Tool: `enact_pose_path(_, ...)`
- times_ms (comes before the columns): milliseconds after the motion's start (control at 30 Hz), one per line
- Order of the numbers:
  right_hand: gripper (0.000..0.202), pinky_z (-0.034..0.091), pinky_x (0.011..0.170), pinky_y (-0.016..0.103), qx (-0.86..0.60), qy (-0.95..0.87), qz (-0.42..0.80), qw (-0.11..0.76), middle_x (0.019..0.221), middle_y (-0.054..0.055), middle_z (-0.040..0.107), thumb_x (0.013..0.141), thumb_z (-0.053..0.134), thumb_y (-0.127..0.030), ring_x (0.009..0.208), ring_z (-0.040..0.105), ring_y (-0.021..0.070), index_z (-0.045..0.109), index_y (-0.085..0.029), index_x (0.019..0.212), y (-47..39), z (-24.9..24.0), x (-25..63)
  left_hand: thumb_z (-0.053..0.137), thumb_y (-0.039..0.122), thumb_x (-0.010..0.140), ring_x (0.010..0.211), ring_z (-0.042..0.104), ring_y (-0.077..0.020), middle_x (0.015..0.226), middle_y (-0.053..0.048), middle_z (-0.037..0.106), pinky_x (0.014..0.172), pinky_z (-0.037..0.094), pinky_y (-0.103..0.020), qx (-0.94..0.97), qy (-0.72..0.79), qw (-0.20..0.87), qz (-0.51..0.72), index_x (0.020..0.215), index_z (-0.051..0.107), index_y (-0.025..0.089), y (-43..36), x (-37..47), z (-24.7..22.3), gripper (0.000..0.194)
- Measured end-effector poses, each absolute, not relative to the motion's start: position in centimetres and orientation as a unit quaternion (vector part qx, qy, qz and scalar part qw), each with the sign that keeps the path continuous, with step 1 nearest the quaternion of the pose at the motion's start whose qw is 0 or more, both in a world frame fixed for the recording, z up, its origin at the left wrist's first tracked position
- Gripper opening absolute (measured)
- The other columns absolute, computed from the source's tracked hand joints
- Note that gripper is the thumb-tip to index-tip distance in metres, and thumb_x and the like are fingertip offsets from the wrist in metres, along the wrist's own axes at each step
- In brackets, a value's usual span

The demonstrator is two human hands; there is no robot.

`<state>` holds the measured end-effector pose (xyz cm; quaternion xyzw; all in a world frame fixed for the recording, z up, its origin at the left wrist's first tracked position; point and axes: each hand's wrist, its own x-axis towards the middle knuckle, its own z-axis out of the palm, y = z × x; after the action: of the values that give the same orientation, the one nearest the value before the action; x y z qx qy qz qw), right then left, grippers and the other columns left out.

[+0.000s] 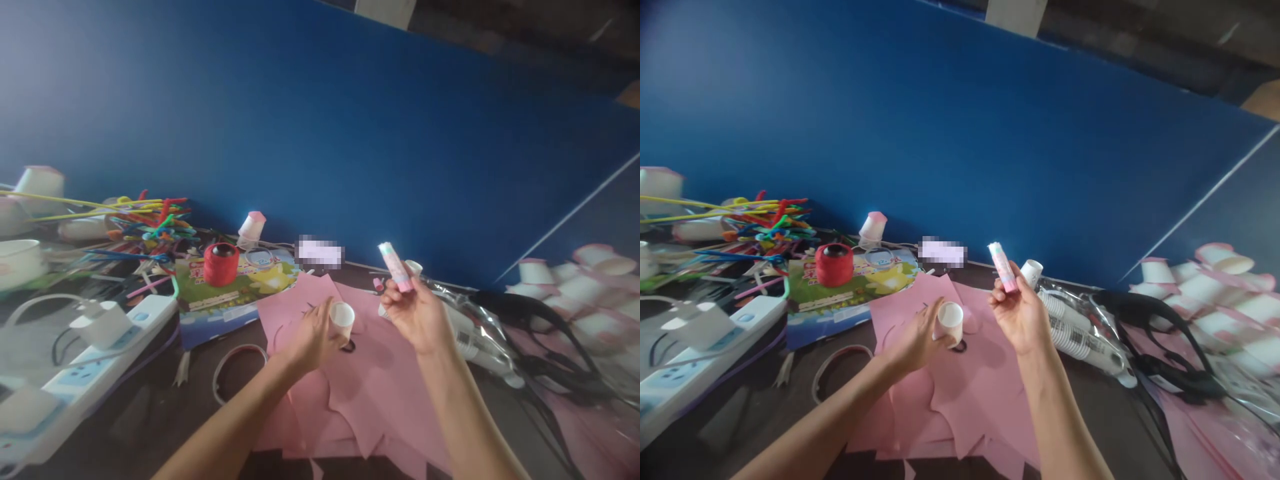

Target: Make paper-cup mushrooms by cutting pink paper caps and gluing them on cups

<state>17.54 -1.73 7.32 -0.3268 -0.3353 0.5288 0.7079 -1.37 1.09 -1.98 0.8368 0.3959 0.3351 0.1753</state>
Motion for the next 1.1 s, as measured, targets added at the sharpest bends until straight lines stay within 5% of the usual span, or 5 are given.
enact_pose_path(367, 0.023, 0.039, 0.045, 0.018, -0.195, -0.23, 0.624, 0.721, 0.06, -0.006, 0.04, 0.087, 0.046, -0.039, 0.043, 0.033, 0.0045, 0.053, -0.021, 0.075, -3.6, 3.8, 16.7, 0.059, 0.028, 0.068, 0.095, 0.058, -0.0256, 0.109, -0.01, 0.06, 0.079, 0.046, -0.037, 0.799, 0.413, 0.259, 0.352, 0.121, 0.038, 0.021, 1.1, -1.3, -1.5, 0.058)
enact_pose_path(600, 0.025, 0.046, 0.053, 0.023, -0.178, -0.239, 0.607, 0.737, 0.068, -0.004, 0.046, 0.078, 0.059, -0.044, 0.055, 0.043, 0.0072, 0.057, -0.028, 0.097, -4.4, 3.9, 17.0, 0.06, 0.031, 0.068, 0.091, 0.059, -0.0245, 0.102, -0.008, 0.062, 0.078, 0.047, -0.036, 0.796, 0.412, 0.267, 0.354, 0.115, 0.045, 0.022, 0.9, -1.4, -0.9, 0.05)
enact_pose_path(867, 0.031, 0.046, 0.058, 0.021, -0.234, -0.283, 0.583, 0.725, 0.067, -0.005, 0.044, 0.072, 0.065, -0.022, 0.058, 0.044, 0.0074, 0.059, -0.023, 0.101, -4.0, 3.5, 17.2, 0.059, 0.026, 0.067, 0.09, 0.058, -0.0225, 0.102, -0.006, 0.061, 0.078, 0.047, -0.034, 0.789, 0.412, 0.269, 0.368, 0.111, 0.047, 0.023, 0.5, -0.8, -1.1, 0.046)
enact_pose_path(1000, 0.021, 0.043, 0.057, 0.026, -0.463, -0.4, 0.392, 0.687, 0.064, -0.004, 0.048, 0.075, 0.06, -0.031, 0.052, 0.042, 0.0093, 0.061, -0.022, 0.093, -3.3, 2.4, 17.7, 0.06, 0.028, 0.066, 0.091, 0.058, -0.0237, 0.104, -0.006, 0.06, 0.078, 0.046, -0.034, 0.782, 0.429, 0.285, 0.351, 0.113, 0.046, 0.024, 0.5, -1.0, -0.7, 0.049)
enact_pose_path(1100, 0.022, 0.044, 0.072, 0.032, -0.644, -0.513, 0.135, 0.551, 0.081, 0.004, 0.062, 0.076, 0.055, -0.035, 0.072, 0.054, 0.0176, 0.065, -0.019, 0.088, -2.8, 1.5, 18.4, 0.061, 0.028, 0.066, 0.09, 0.058, -0.0226, 0.103, -0.006, 0.061, 0.077, 0.046, -0.032, 0.782, 0.425, 0.296, 0.347, 0.112, 0.048, 0.023, 0.6, -1.2, -0.4, 0.049)
